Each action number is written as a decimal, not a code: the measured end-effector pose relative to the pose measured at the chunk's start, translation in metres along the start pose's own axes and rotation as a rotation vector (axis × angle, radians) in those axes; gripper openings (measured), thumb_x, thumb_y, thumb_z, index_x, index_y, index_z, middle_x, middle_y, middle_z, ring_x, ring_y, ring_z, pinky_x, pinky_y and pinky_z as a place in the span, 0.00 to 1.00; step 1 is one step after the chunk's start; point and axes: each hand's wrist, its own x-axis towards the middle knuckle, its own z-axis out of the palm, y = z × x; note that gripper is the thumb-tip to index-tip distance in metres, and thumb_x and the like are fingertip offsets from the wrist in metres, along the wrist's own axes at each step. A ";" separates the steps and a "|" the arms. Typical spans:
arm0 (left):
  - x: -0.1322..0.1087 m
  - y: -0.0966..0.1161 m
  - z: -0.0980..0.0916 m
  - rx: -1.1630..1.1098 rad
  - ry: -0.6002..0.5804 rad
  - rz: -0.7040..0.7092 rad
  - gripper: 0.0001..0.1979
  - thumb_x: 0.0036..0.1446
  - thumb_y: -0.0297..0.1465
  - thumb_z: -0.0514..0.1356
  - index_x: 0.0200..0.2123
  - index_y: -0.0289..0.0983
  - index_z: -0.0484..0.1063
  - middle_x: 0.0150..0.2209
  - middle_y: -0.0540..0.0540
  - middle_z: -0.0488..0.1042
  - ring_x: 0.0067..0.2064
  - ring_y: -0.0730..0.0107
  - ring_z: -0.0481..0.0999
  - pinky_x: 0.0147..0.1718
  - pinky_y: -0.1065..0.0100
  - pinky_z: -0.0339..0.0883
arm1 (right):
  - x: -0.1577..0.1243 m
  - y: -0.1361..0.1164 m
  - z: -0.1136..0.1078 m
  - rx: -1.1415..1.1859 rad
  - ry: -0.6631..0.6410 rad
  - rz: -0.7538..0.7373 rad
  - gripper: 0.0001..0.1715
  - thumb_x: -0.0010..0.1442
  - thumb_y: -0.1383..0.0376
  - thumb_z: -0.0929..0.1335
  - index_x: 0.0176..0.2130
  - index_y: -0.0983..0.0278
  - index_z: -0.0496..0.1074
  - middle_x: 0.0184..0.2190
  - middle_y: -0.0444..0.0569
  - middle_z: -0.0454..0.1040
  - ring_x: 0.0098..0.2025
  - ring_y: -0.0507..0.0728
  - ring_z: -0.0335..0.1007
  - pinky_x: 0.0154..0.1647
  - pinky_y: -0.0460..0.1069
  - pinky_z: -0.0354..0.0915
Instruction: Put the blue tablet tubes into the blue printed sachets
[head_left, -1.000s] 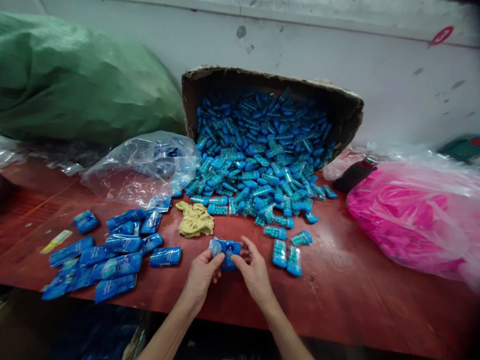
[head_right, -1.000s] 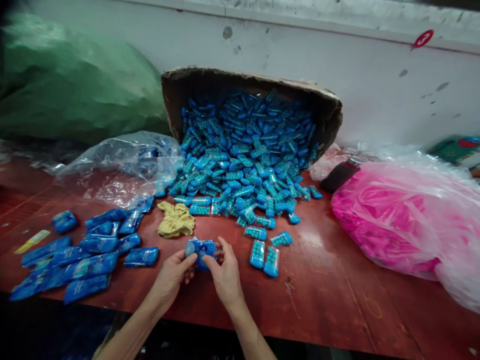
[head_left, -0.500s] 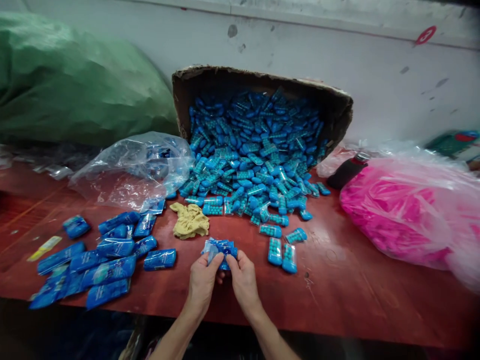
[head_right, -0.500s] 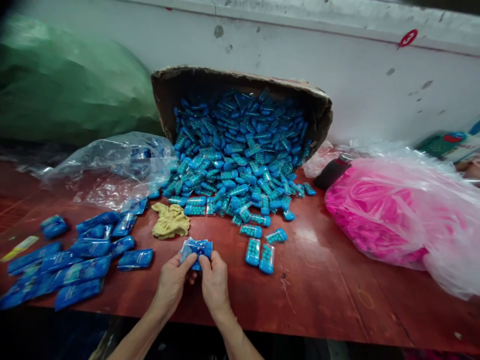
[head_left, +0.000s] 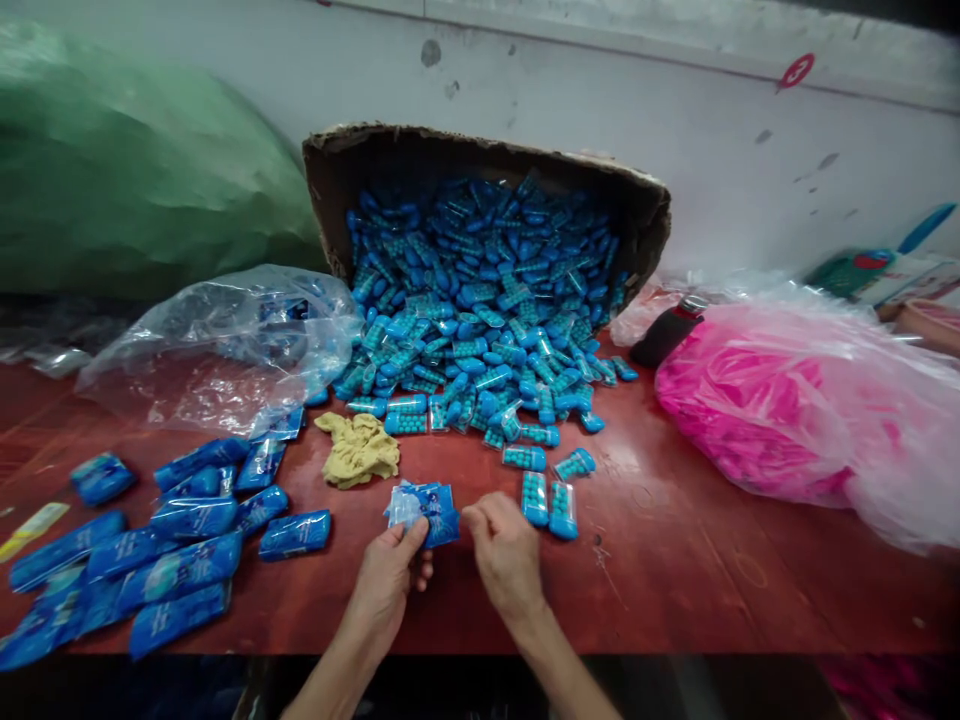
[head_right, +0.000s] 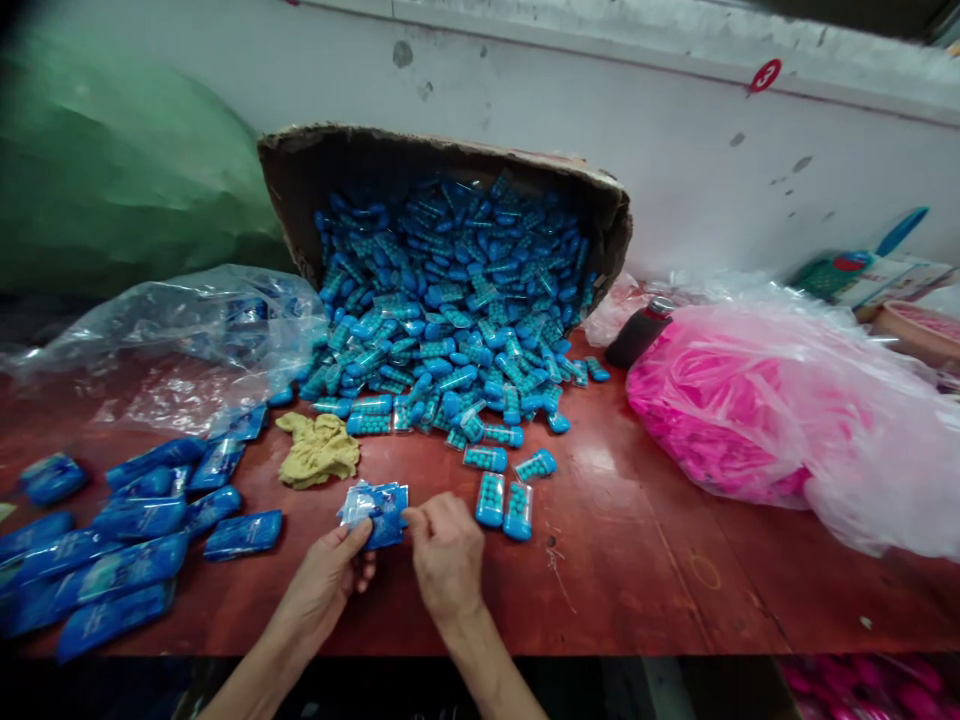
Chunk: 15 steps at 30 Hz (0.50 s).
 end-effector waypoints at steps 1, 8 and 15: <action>0.000 0.001 -0.001 -0.011 -0.011 -0.027 0.19 0.35 0.43 0.65 0.22 0.35 0.63 0.13 0.55 0.65 0.14 0.79 0.62 0.11 0.77 0.50 | 0.002 0.009 -0.007 -0.149 0.077 -0.017 0.14 0.60 0.59 0.60 0.29 0.63 0.69 0.28 0.49 0.69 0.33 0.56 0.62 0.34 0.49 0.57; 0.000 -0.001 -0.008 -0.130 -0.155 -0.112 0.16 0.41 0.41 0.64 0.23 0.36 0.62 0.13 0.54 0.66 0.14 0.79 0.62 0.11 0.77 0.51 | -0.005 0.037 -0.011 -0.613 0.012 0.006 0.14 0.54 0.68 0.64 0.43 0.63 0.68 0.36 0.57 0.69 0.38 0.65 0.63 0.36 0.56 0.57; 0.001 -0.005 -0.014 -0.118 -0.168 -0.120 0.14 0.43 0.39 0.63 0.23 0.35 0.64 0.15 0.51 0.69 0.16 0.78 0.66 0.12 0.77 0.54 | -0.008 0.033 -0.004 -0.062 -0.025 -0.033 0.20 0.52 0.74 0.62 0.46 0.61 0.64 0.41 0.51 0.67 0.42 0.58 0.64 0.43 0.51 0.62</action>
